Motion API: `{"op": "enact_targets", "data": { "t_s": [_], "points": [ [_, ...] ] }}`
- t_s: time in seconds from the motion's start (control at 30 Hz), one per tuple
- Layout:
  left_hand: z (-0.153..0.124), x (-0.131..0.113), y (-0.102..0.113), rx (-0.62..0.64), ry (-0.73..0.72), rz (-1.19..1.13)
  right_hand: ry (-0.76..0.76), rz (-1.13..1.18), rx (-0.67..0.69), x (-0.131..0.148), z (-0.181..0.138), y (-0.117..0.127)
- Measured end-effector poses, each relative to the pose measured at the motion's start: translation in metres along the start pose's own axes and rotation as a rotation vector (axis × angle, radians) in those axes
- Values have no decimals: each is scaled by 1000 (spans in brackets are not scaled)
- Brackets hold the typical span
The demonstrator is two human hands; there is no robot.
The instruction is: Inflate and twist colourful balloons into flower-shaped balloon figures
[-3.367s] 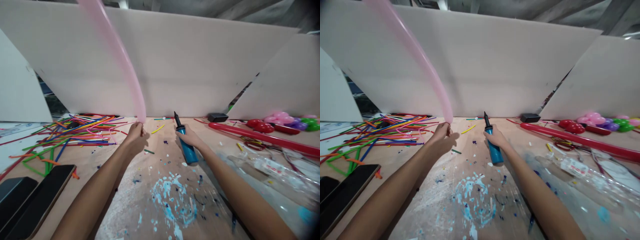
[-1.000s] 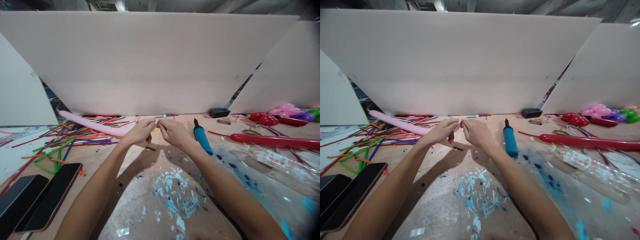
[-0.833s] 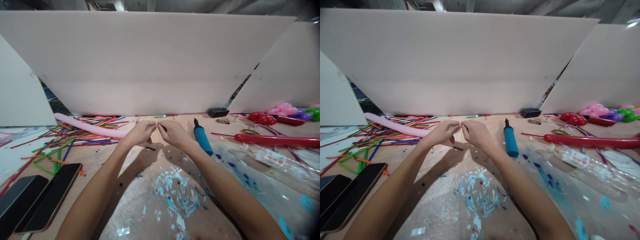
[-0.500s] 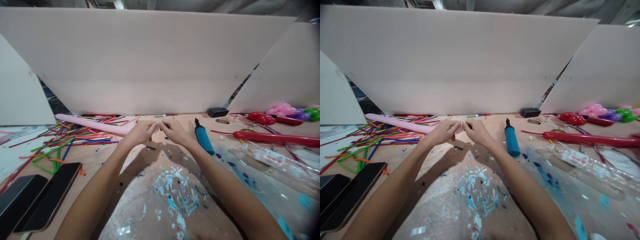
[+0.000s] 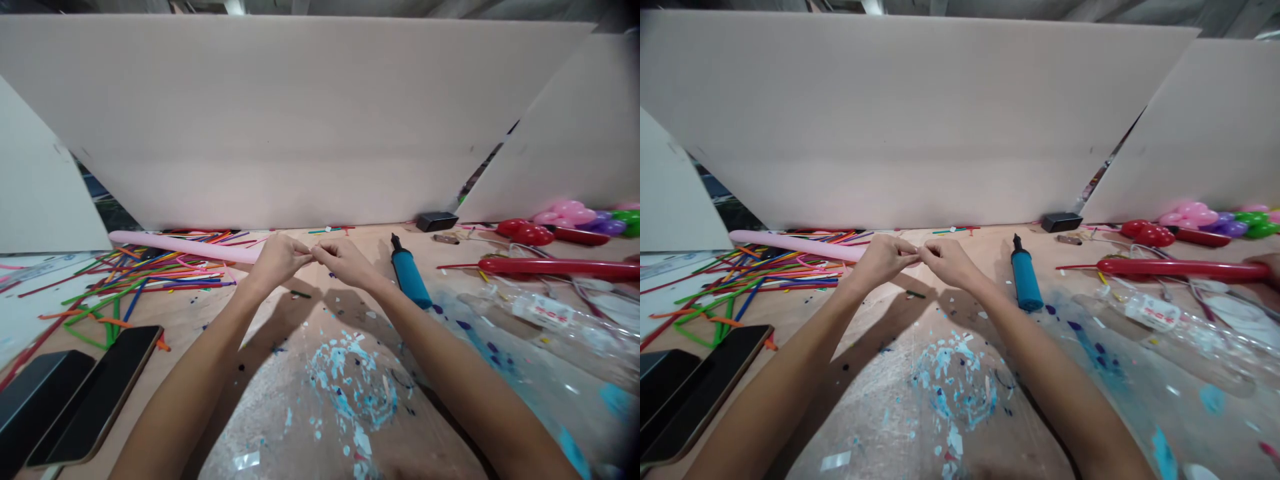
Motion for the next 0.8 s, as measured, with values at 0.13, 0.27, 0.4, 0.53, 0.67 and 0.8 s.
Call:
{"op": "enact_targets", "data": {
  "t_s": [0.13, 0.27, 0.4, 0.53, 0.67, 0.8],
  "points": [
    [1, -4, -6, -26, 0, 188, 139, -333, -16, 11, -6, 2],
    [1, -2, -10, -58, -82, 205, 211, -420, 10, 15, -10, 7],
    [0, -1, -7, -69, -132, 67, 245, -348, 3, 15, -11, 13],
    [-1, -3, -4, -96, -160, -109, 175, -63, -103, 10, -7, 20],
    [-2, -6, -4, -93, -152, -232, 43, 307, -105, -5, -2, 20],
    [-1, -8, -3, -107, -210, -336, -57, 471, -107, -18, 1, 17]
  ]
}}
Point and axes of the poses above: each hand's wrist, its own z-axis towards the middle knuckle, its own y-axis out of the back of the hand, x = y × z, the point moved 3 cm from there along z, towards the middle knuckle, and after that the axes turned 10 degrees about -z, right-handed, at the moved point
